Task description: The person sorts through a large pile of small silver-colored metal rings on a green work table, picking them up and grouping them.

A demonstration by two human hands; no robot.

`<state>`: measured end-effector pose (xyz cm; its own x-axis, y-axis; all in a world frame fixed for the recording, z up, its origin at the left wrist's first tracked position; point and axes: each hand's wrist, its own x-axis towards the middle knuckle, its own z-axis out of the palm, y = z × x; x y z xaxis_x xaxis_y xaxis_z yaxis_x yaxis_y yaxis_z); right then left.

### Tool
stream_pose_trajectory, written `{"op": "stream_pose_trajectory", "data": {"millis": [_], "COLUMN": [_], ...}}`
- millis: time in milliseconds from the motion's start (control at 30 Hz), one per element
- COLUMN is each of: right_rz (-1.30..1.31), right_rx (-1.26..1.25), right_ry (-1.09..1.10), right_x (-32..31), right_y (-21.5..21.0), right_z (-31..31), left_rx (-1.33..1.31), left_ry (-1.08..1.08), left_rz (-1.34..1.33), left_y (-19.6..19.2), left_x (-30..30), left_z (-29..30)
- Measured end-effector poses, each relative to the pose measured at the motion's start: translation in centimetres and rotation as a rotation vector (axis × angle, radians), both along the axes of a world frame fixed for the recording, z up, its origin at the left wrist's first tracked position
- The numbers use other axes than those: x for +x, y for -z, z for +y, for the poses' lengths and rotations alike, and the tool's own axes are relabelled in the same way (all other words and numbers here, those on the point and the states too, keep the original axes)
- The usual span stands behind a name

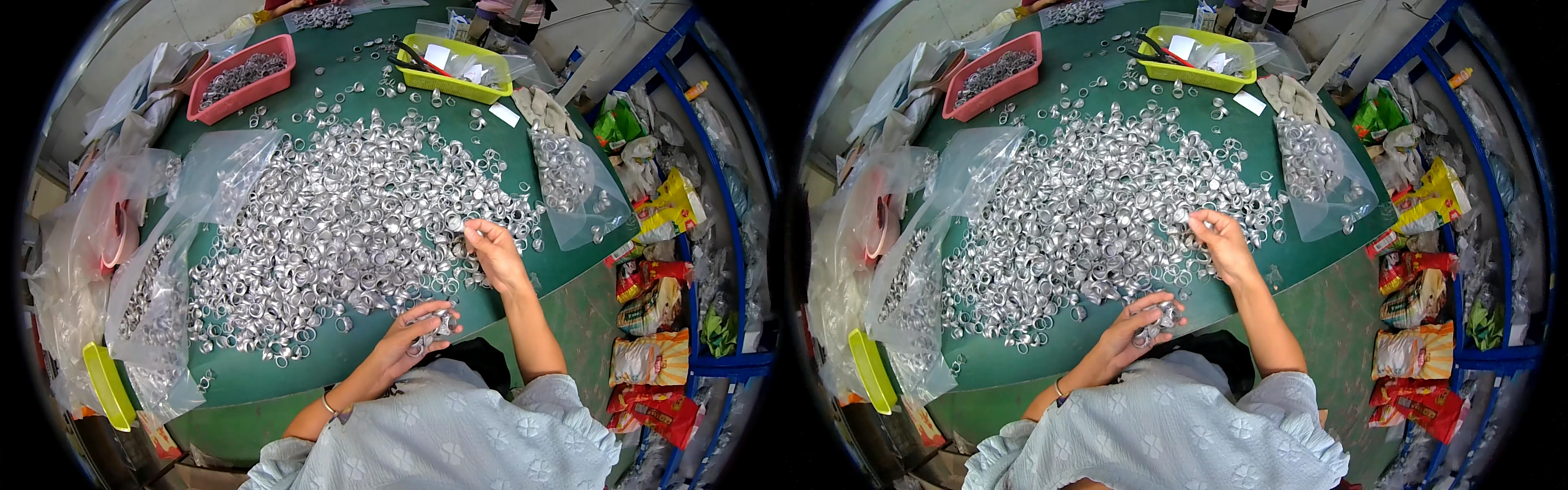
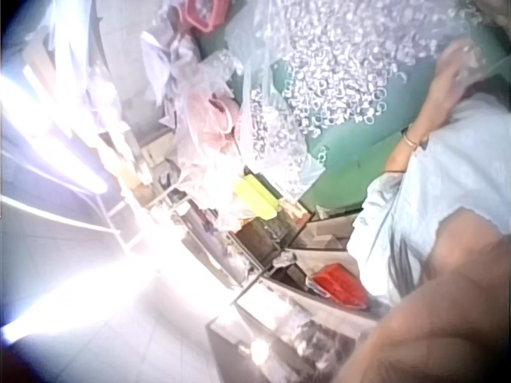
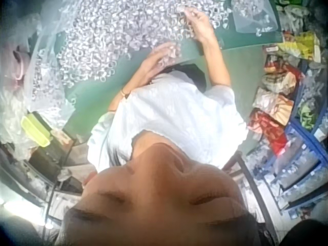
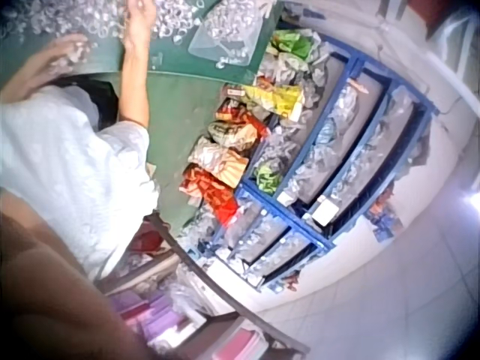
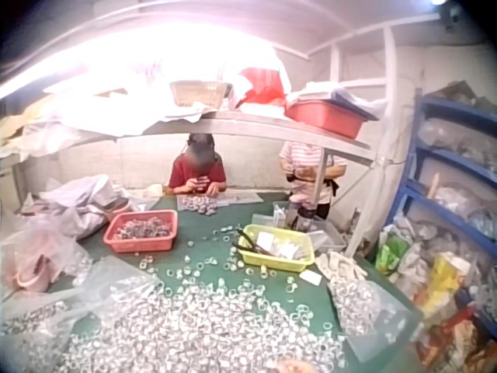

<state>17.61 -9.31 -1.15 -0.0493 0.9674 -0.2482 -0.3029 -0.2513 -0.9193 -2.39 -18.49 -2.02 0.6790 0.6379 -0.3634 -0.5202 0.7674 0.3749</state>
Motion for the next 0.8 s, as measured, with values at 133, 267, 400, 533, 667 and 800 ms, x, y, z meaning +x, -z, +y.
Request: {"op": "stream_pose_trajectory", "data": {"millis": [133,267,400,533,667,800], "right_rz": [-0.673,-1.332,-1.414,-0.813,0.18,0.723], "right_rx": [0.366,0.6,0.584,0.392,0.121,0.013], "right_ry": [0.191,-0.027,-0.112,-0.106,-0.043,-0.113], "right_x": [-0.2,-2.1,-3.0,-1.5,0.7,2.3], "right_y": [1.4,0.6,1.1,1.1,-0.4,0.4], "right_z": [0.5,-0.4,0.1,1.5,1.5,1.2], "left_rx": [0.004,0.009,0.028,0.029,0.017,0.009], "left_ry": [-0.009,-0.014,0.001,-0.009,-0.022,-0.01], "left_rz": [0.004,0.012,0.013,0.023,0.007,0.004], "left_y": [0.1,-0.1,0.2,0.4,0.0,0.1], "left_x": [0.0,0.0,0.1,0.1,0.0,0.3], "left_z": [-0.1,-0.3,-0.6,-0.7,-0.7,-0.6]}}
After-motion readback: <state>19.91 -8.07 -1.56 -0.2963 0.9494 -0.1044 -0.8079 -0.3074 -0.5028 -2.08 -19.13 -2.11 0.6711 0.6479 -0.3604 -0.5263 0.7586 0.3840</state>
